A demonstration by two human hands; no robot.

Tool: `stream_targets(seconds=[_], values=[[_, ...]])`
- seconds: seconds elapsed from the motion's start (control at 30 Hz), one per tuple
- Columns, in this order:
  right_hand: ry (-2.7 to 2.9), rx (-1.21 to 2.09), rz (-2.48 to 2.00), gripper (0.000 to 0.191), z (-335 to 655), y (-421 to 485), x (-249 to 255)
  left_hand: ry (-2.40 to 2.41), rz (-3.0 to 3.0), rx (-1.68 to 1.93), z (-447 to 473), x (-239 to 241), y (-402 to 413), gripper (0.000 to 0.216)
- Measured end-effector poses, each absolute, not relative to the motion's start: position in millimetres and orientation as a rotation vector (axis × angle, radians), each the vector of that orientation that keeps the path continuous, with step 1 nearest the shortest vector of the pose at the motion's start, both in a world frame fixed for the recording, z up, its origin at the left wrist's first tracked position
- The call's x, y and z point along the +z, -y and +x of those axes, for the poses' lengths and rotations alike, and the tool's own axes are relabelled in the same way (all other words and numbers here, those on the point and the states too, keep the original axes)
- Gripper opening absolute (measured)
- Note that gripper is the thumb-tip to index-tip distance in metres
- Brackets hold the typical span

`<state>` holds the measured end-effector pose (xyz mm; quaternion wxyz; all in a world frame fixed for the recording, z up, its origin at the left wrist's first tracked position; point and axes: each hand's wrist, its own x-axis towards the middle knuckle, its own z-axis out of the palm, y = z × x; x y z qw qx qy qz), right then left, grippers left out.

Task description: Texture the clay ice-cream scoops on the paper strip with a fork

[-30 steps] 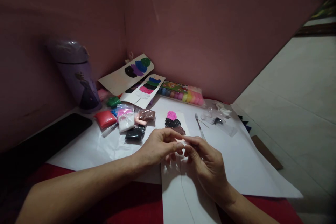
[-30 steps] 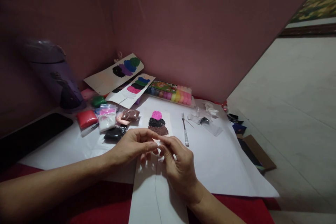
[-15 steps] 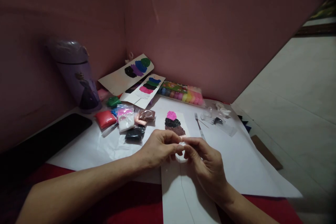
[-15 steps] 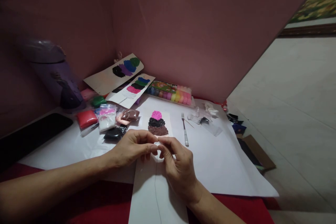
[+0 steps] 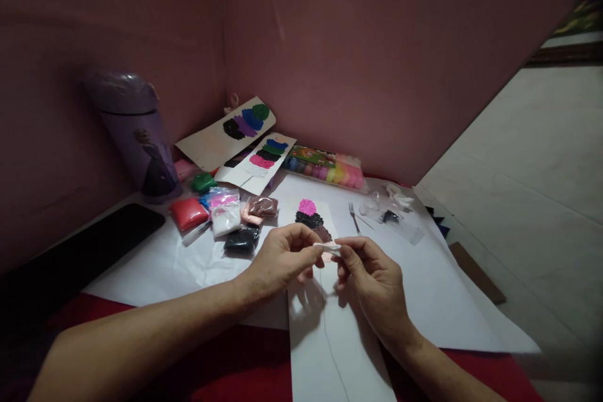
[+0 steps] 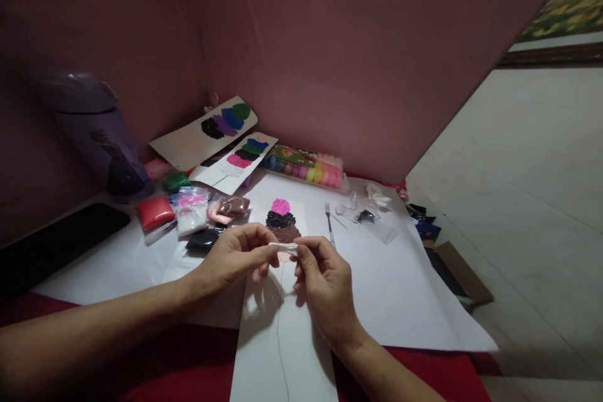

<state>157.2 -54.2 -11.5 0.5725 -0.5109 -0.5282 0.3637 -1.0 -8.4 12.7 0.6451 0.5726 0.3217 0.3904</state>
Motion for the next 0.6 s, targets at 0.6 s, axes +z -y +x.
stream_targets(seconds=[0.6], values=[[1.430,0.722,-1.139,0.006,156.2,56.1,-7.9,-0.766,1.299,0.711,1.4,5.8,9.5,0.027]])
